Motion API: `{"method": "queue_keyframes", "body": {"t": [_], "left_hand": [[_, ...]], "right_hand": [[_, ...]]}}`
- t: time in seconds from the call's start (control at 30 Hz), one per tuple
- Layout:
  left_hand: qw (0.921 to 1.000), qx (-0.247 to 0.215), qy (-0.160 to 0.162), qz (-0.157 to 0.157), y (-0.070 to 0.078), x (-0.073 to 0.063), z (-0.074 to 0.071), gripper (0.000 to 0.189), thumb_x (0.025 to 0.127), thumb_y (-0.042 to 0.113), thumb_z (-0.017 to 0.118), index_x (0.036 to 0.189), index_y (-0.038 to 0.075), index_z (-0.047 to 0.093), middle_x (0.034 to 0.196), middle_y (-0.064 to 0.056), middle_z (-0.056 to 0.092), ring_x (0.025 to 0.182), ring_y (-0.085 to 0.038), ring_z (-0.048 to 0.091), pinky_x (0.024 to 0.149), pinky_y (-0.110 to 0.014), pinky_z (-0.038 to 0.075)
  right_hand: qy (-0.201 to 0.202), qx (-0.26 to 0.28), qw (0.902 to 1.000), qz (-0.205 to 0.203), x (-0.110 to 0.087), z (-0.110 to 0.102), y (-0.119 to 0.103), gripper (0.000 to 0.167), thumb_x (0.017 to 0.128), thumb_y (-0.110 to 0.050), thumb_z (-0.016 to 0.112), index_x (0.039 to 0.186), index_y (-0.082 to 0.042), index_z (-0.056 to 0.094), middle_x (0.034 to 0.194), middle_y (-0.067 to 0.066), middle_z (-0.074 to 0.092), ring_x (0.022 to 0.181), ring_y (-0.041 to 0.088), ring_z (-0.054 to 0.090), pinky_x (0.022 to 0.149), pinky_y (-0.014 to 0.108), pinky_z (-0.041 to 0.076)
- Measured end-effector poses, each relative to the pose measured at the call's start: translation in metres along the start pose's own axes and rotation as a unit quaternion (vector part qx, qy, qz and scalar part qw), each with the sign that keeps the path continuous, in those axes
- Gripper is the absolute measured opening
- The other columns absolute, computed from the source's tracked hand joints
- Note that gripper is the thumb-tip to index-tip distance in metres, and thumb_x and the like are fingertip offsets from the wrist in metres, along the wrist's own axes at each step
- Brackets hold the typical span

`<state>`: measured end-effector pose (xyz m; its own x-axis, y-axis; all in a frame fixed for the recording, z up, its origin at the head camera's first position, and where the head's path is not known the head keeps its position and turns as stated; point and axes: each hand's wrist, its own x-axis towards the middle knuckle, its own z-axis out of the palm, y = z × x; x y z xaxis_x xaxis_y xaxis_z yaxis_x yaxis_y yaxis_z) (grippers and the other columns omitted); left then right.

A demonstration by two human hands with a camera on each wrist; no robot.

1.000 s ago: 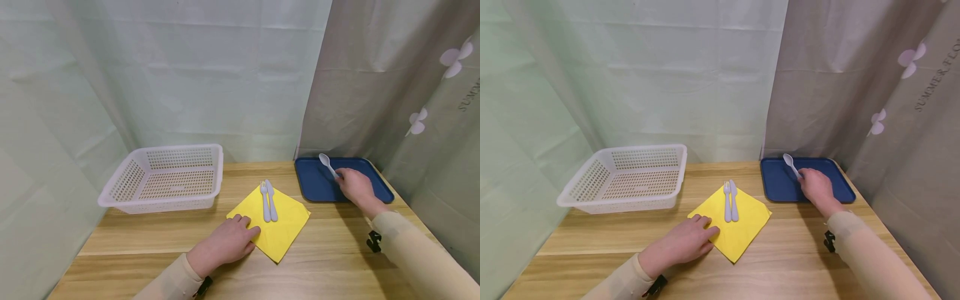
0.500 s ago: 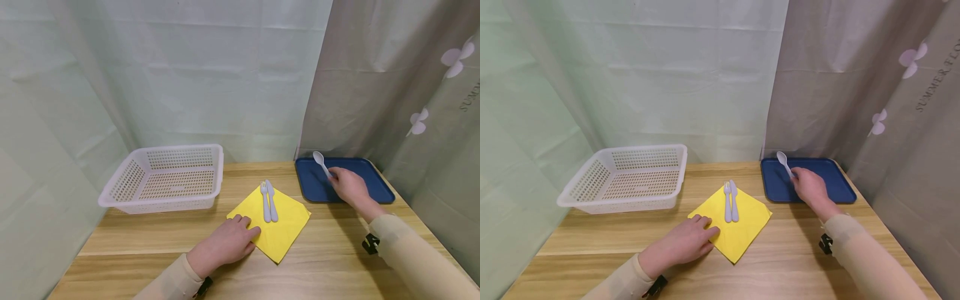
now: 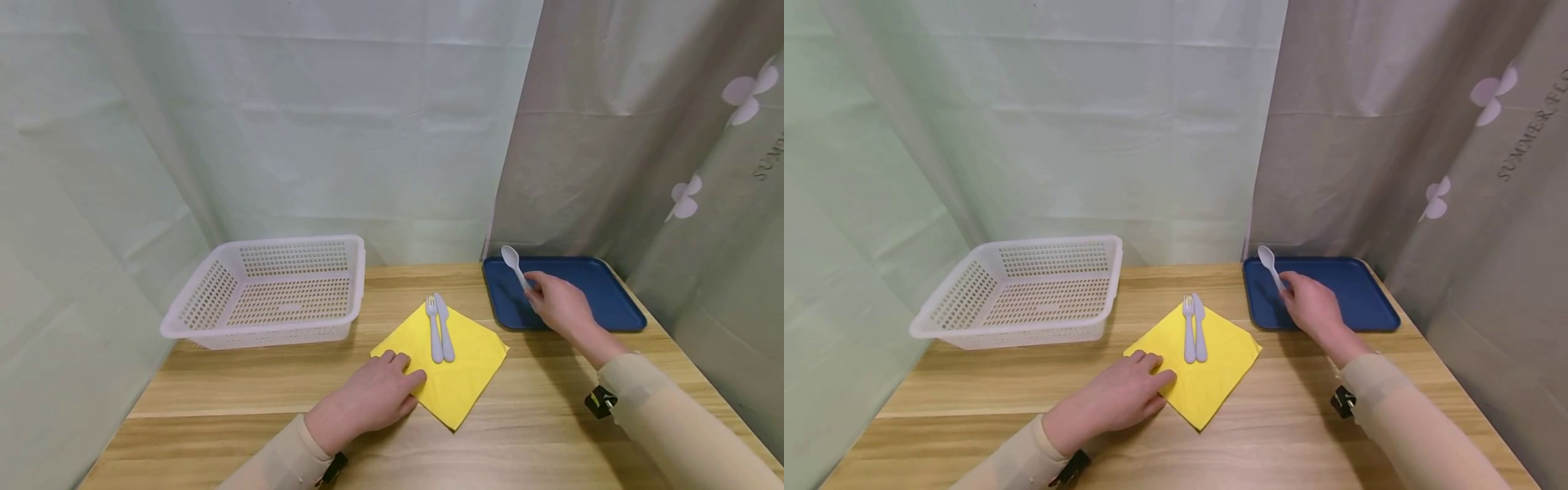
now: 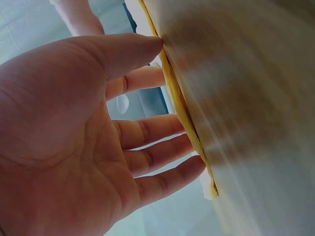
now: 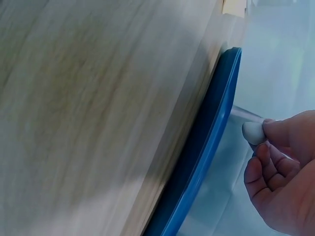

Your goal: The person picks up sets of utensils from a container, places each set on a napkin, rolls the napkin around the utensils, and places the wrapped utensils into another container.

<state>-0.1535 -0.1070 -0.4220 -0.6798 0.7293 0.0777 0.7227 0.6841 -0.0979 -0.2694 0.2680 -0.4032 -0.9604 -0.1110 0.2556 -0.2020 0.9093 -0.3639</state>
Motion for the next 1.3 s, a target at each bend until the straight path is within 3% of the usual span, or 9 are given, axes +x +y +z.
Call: {"method": "queue_keyframes", "body": {"t": [1.3], "left_hand": [[0.9999, 0.004, 0.007, 0.006, 0.001, -0.001, -0.002, 0.018, 0.101, 0.033, 0.079, 0.111, 0.021, 0.069, 0.105, -0.006, 0.064, 0.092, -0.024, 0.060, 0.077, -0.039, 0.054]], "right_hand": [[-0.008, 0.050, 0.9984, -0.027, -0.003, 0.010, -0.042, 0.046, 0.108, -0.014, 0.072, 0.152, -0.003, 0.061, 0.110, 0.014, 0.077, 0.089, 0.028, 0.072, 0.075, 0.051, 0.056]]}}
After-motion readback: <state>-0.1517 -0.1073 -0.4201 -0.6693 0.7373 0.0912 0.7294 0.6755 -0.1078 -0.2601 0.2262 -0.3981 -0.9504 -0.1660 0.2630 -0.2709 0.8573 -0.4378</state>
